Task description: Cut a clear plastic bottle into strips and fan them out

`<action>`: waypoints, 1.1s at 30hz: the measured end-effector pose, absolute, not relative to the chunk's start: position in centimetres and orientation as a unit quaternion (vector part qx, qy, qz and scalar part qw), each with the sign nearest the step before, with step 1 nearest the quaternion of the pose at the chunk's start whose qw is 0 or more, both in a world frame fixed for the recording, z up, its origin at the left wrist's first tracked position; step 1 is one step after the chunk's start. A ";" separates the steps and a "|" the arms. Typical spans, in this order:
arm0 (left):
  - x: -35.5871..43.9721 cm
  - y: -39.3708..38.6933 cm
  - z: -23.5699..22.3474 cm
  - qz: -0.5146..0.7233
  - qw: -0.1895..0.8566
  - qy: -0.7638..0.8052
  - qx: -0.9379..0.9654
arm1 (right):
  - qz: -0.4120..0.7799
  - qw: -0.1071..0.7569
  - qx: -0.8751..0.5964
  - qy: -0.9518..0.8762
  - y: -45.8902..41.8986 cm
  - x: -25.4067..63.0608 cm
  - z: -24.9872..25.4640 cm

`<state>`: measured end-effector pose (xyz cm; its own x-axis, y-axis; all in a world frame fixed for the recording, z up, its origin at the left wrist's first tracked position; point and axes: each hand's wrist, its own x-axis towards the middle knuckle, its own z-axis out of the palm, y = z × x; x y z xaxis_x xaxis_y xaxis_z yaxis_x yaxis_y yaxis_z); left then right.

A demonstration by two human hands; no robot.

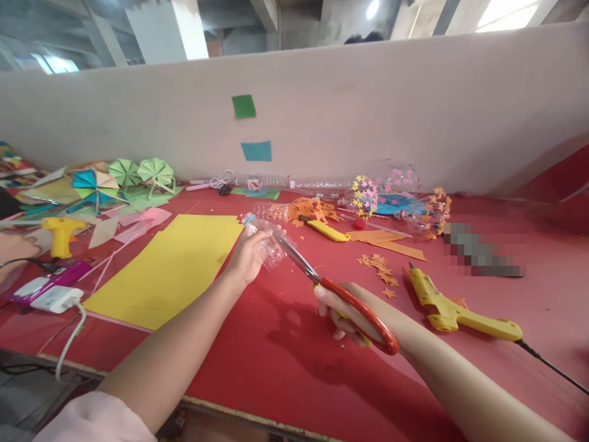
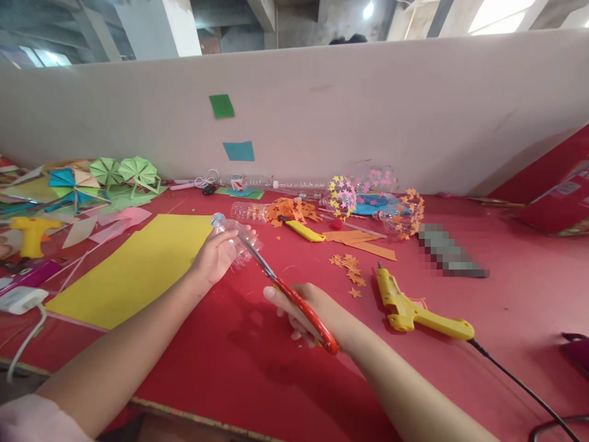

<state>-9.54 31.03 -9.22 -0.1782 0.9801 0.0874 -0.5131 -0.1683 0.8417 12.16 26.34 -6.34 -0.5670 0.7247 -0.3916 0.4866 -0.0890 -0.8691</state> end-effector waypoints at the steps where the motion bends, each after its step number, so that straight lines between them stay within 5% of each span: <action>1: -9.7 31.0 -9.2 0.681 0.561 0.335 0.331 | 0.583 0.104 -0.454 -0.666 26.4 12.2 -6.4; 8: -9.8 30.8 -8.8 0.649 0.637 0.285 0.302 | 0.573 0.099 -0.484 -0.654 26.3 11.9 -6.0; 33: -11.0 31.9 -8.7 0.729 0.565 0.325 0.209 | 0.524 0.064 -0.468 -0.709 27.0 13.1 -5.1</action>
<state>-10.96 31.91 -8.67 -0.2737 0.9598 -0.0627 -0.6879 -0.1498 0.7102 13.06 26.95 -5.09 -0.5544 0.7301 -0.3995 0.5968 0.0143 -0.8022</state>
